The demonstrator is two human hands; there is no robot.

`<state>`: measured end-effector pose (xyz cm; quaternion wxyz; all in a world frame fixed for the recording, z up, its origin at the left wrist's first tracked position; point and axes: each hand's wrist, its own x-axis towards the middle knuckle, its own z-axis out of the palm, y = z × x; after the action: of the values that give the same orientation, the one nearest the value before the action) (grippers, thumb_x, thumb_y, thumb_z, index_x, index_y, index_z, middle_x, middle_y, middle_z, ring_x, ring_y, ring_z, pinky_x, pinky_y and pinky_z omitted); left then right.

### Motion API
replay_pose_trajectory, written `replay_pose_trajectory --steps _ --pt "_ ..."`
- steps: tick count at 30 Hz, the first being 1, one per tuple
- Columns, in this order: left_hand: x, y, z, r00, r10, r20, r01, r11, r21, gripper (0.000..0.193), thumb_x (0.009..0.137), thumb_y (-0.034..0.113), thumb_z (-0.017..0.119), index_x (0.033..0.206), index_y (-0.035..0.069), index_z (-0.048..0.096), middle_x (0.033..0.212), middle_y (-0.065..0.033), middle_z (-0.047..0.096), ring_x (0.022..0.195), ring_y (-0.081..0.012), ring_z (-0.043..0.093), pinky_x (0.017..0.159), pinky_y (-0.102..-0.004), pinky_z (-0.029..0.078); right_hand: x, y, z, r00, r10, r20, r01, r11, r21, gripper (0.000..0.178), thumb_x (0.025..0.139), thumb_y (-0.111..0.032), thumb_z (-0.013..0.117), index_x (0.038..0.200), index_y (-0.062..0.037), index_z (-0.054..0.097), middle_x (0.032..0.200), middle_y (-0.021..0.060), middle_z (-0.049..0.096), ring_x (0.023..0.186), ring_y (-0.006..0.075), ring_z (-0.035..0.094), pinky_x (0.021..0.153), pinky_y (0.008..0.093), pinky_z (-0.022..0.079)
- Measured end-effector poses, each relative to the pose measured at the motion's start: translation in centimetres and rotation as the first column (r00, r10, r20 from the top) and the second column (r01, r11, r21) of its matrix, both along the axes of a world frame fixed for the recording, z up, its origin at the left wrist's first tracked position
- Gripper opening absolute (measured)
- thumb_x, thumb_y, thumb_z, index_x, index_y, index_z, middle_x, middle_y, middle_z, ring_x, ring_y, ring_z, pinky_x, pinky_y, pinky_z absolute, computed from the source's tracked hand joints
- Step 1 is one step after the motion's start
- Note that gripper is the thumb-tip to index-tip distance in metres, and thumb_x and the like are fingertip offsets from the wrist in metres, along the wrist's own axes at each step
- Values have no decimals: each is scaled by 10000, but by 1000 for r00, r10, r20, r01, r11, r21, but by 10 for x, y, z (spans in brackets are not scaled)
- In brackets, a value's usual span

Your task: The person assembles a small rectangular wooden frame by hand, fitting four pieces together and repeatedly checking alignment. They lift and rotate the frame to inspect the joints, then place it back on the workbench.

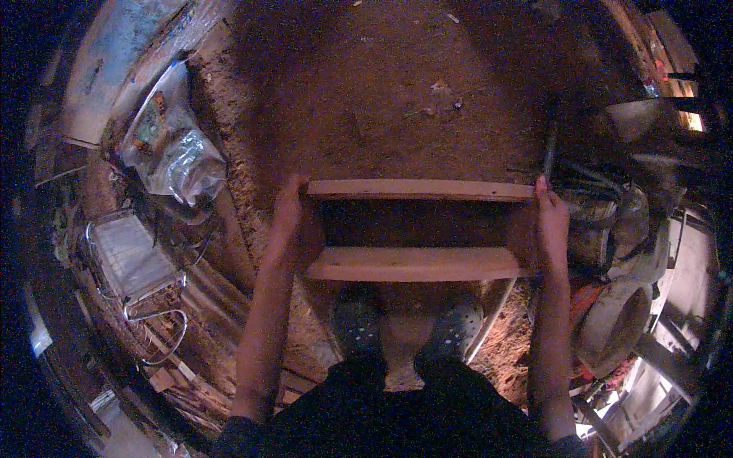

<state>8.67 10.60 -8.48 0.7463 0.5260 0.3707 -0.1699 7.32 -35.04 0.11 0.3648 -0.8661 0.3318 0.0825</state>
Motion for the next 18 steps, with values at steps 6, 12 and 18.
replay_pose_trajectory --steps 6,12,18 --pt "-21 6 14 953 -159 259 60 934 353 480 996 371 444 1291 14 571 1254 -136 605 1167 -271 553 1038 -410 415 -19 -7 1 992 -112 66 105 989 103 700 957 -621 554 977 61 709 823 168 690 720 237 553 707 409 478" --pt "-90 7 42 893 -297 339 66 830 553 536 917 337 502 1337 6 534 1350 -151 554 1269 -270 498 1121 -398 353 -48 7 22 954 -107 281 71 988 138 601 951 -529 631 1068 55 710 938 188 728 863 273 661 823 382 512" --pt "-112 -14 75 817 -278 505 -103 792 602 595 881 344 528 1364 -4 519 1393 -158 531 1326 -292 465 1157 -415 315 -75 19 36 923 -223 313 227 974 21 458 940 -362 692 1151 45 697 1059 201 729 931 279 674 881 372 518"
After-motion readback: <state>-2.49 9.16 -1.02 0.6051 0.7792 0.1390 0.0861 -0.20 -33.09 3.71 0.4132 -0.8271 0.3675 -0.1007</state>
